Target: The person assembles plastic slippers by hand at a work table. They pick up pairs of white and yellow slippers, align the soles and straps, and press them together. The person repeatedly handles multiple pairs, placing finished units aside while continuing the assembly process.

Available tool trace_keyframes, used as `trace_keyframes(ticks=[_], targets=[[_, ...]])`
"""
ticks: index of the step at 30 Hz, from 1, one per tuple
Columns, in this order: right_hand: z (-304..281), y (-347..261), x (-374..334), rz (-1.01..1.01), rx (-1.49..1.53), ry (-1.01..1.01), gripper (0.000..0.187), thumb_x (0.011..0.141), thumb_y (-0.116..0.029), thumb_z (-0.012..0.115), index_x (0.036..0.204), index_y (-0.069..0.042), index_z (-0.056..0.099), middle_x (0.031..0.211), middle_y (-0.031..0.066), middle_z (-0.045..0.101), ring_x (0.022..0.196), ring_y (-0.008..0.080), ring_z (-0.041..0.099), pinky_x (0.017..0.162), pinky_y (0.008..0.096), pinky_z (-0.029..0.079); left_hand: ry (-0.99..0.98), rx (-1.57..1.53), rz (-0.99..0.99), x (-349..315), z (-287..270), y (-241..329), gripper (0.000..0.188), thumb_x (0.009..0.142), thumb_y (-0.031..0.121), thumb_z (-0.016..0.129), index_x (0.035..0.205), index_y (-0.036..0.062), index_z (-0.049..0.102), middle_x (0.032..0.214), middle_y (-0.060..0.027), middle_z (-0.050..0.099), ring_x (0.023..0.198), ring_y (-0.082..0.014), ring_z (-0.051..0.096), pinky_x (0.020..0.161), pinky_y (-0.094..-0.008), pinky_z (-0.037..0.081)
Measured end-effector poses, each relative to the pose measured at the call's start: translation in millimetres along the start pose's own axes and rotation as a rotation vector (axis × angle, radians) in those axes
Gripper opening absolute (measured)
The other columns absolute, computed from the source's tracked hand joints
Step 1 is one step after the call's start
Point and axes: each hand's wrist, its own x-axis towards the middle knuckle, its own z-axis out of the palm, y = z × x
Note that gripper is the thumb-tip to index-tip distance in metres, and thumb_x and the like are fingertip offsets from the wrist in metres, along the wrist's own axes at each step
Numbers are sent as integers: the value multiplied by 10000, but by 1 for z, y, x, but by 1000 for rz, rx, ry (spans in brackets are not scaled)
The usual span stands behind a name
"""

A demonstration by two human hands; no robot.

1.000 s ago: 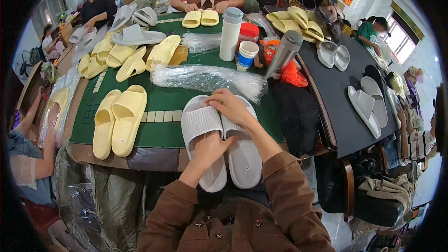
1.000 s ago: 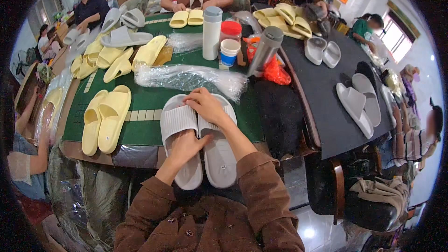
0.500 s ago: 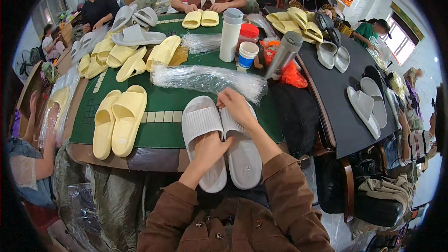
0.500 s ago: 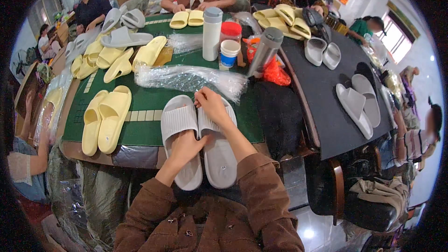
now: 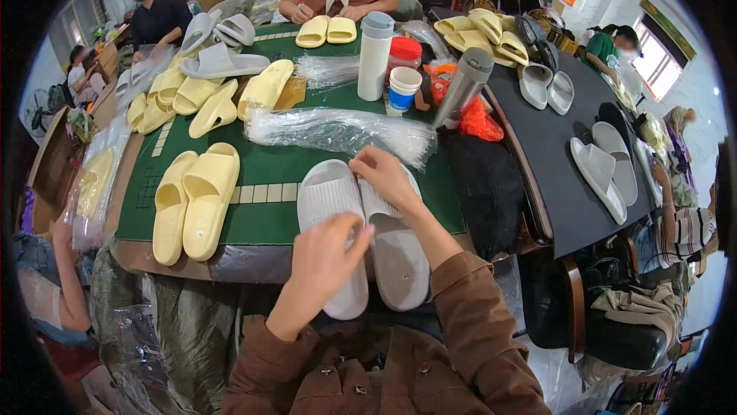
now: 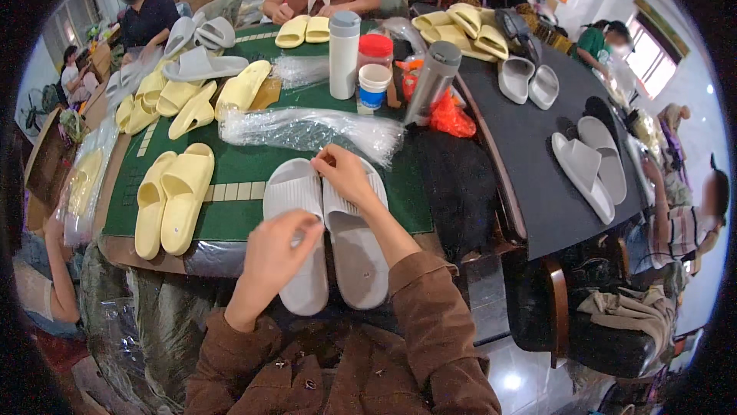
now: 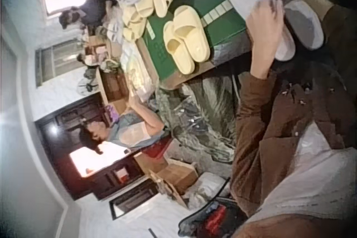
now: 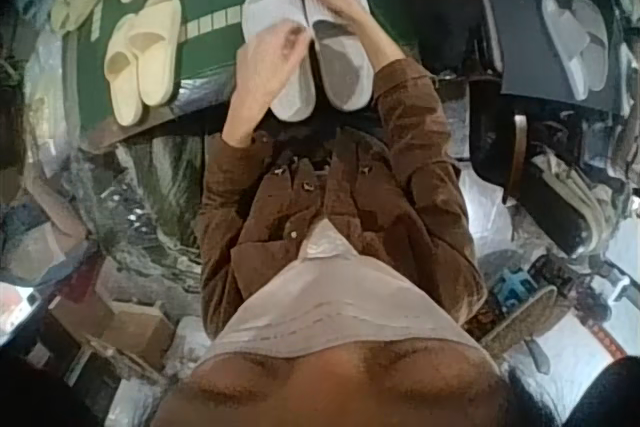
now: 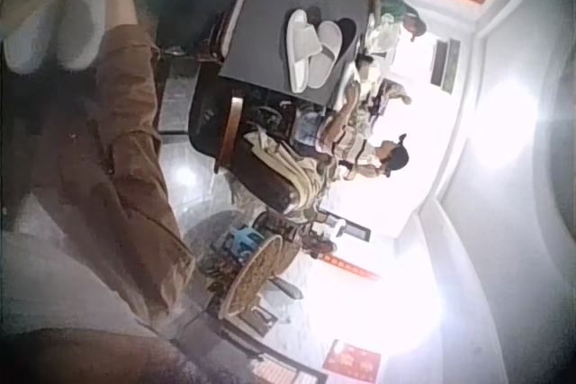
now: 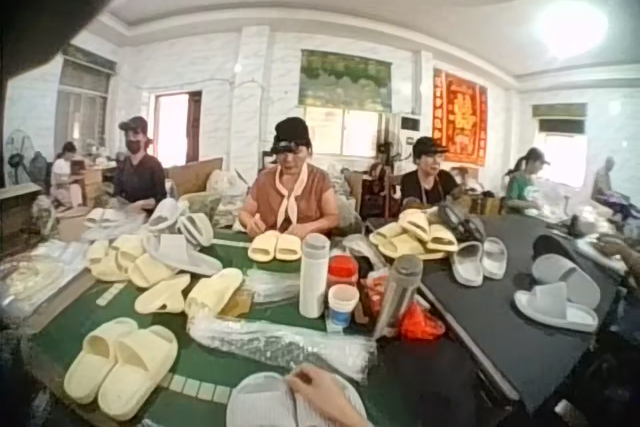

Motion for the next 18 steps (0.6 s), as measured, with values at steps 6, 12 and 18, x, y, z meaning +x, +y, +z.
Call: trace_keyframes(ticks=[6,12,18], targets=[[1,-5,1,38,50,38,206,894,-197,635,893,9,643,787,62,665,726,122,601,660,277,474,247,160,138,75,19,-50,289,864,121,609,1141,44,578,929,-152,691,859,-338,669,740,-406,517],[-8,1,2,94,232,182,241,931,-224,602,938,13,647,842,51,651,792,115,579,743,266,450,59,-167,73,120,50,-65,272,869,93,590,1131,21,582,780,-166,672,675,-296,644,633,-382,494],[-5,-2,5,24,241,162,212,920,-202,627,872,4,613,794,39,636,737,96,579,651,254,465,175,-266,6,114,53,-68,153,880,129,605,964,3,630,741,-197,664,678,-350,654,599,-403,479]])
